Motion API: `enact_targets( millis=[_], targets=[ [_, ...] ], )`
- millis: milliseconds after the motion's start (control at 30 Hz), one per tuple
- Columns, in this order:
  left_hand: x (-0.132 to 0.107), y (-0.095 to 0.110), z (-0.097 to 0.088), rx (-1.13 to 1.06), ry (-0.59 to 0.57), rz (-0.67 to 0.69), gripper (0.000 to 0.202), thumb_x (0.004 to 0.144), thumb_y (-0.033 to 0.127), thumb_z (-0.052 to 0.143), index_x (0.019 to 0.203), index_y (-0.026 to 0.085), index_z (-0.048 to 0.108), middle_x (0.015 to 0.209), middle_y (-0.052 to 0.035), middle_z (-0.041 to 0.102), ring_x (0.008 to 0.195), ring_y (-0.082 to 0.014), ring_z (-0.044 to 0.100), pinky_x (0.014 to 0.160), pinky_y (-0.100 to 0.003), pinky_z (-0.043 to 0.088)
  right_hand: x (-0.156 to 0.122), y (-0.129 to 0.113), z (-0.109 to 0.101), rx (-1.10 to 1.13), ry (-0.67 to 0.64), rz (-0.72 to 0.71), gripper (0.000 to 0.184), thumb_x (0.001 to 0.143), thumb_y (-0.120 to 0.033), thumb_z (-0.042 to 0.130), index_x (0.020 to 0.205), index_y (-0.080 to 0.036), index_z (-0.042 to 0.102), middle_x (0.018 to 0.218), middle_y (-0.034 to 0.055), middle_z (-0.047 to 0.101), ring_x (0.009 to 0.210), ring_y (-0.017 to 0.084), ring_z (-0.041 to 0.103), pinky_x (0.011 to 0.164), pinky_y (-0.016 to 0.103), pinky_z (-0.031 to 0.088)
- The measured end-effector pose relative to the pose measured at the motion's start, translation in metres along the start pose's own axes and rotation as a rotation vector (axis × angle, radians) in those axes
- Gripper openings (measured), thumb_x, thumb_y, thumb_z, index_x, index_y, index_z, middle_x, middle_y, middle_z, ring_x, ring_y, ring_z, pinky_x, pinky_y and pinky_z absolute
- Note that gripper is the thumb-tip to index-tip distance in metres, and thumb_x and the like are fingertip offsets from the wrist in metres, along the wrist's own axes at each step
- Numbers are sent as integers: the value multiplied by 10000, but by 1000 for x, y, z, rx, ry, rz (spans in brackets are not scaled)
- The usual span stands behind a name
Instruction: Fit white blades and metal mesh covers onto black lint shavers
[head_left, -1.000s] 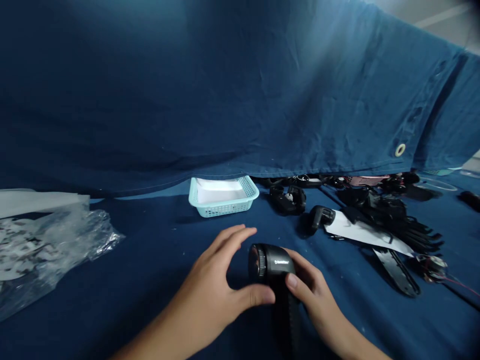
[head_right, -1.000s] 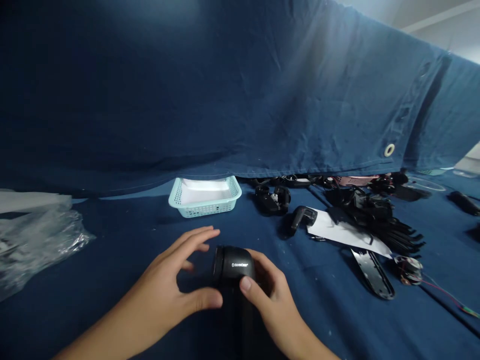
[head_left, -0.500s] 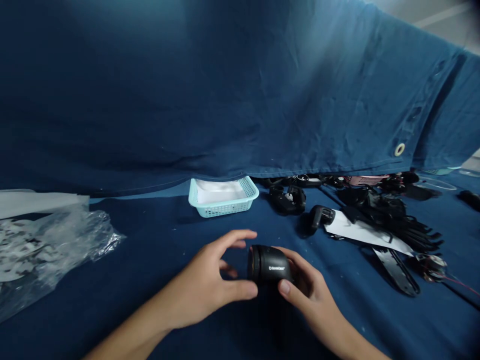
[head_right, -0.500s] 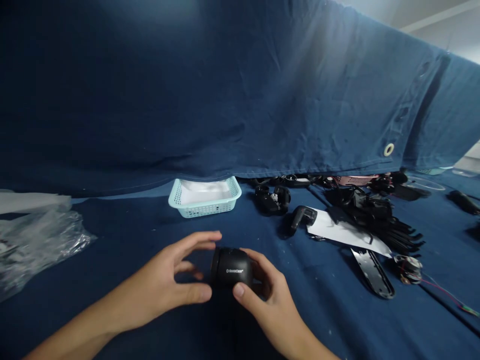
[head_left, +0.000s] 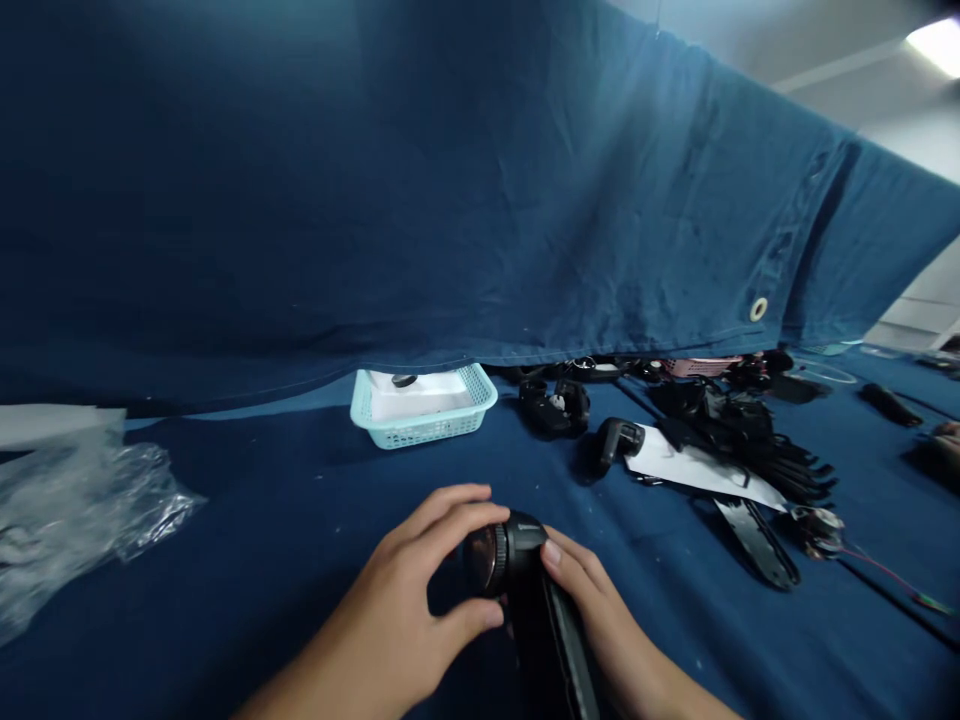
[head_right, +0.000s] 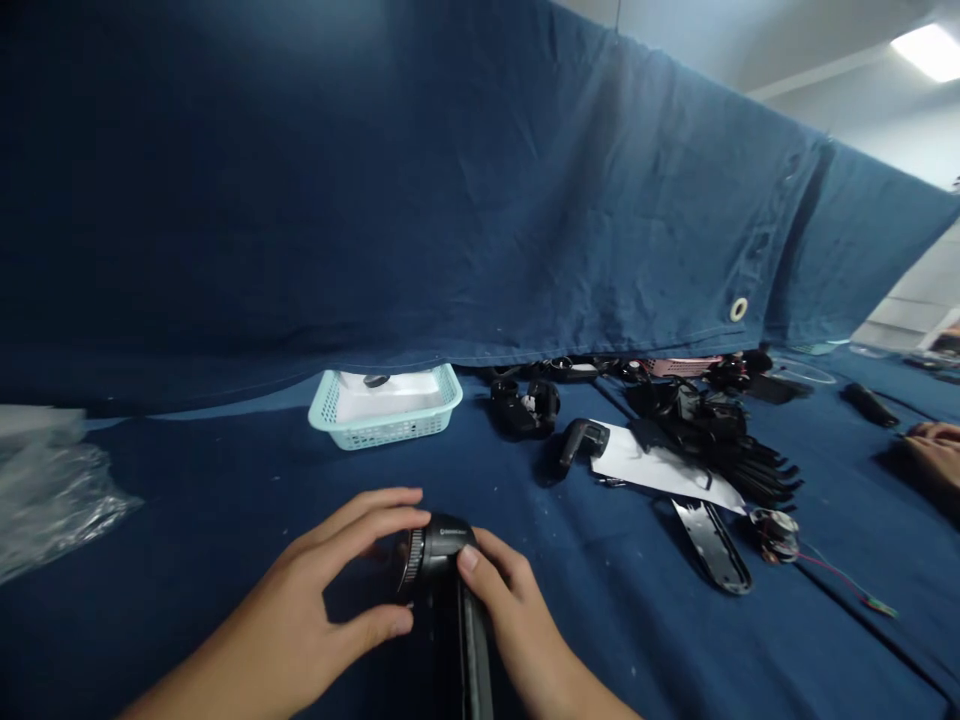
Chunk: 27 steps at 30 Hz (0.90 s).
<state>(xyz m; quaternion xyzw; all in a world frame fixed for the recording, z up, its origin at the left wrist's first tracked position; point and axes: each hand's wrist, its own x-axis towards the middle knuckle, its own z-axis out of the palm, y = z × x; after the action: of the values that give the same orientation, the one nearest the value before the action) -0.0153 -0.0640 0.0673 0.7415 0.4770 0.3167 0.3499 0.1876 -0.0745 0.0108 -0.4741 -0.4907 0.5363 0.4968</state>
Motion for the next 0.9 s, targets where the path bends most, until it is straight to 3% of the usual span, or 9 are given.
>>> enact_targets(
  millis=[67,167,267,400,567,667,767,900],
  targets=[
    [-1,-2,2,13,17,-29,653,742,341,768,1341,404,517,1505,-16,420,1318,-350,442,1062,-509,410,0,-1,1,34,-1,-5,503,791,-640,644,1101,-252,722,1194,80,722,1152,333,634,986,491,506],
    [1,-4,2,-56,5,-155,548,854,536,614,1351,332,507,1333,-79,593,1005,-288,651,805,-396,547,2,-6,3,57,-110,-99,461,788,-586,687,1134,-283,694,1174,55,731,1133,296,649,1009,452,494],
    [5,-2,-2,-209,-79,-245,511,865,574,586,1258,248,558,1094,-72,708,672,-179,668,618,-299,526,3,-13,4,63,-143,-126,448,788,-526,722,1159,-280,680,1143,57,741,1115,288,659,992,435,503],
    [8,5,-7,-270,-127,-281,519,828,558,644,1198,202,575,1016,-77,723,628,-159,666,555,-258,491,1,-17,4,64,-96,-91,424,807,-599,657,1084,-285,725,1090,58,763,1065,303,684,980,464,506],
    [7,6,-9,-284,-131,-269,452,835,488,665,1194,232,564,1084,-65,704,636,-155,675,557,-262,498,-1,-11,0,39,-149,-106,452,799,-505,717,1194,-295,653,1199,64,722,1135,291,651,992,436,499],
    [7,5,-8,-298,-111,-204,376,818,407,708,1133,235,595,1012,-32,717,767,-184,689,680,-290,533,-1,-9,-2,19,-205,-117,481,803,-466,728,1236,-290,615,1229,73,704,1166,287,631,1002,428,492],
    [6,4,-6,-284,-86,-163,424,771,366,761,1147,255,599,1074,-29,703,962,-233,671,806,-336,541,-2,-11,-2,-29,-190,-110,436,824,-536,672,1178,-281,657,1205,75,713,1133,300,646,993,453,498],
    [3,1,-2,-167,-32,-123,483,728,322,804,1169,312,608,1119,0,693,1035,-243,646,935,-398,508,-3,-15,0,-37,-128,-75,467,807,-601,649,1124,-261,692,1129,78,736,1062,310,666,959,464,511]
  ],
)
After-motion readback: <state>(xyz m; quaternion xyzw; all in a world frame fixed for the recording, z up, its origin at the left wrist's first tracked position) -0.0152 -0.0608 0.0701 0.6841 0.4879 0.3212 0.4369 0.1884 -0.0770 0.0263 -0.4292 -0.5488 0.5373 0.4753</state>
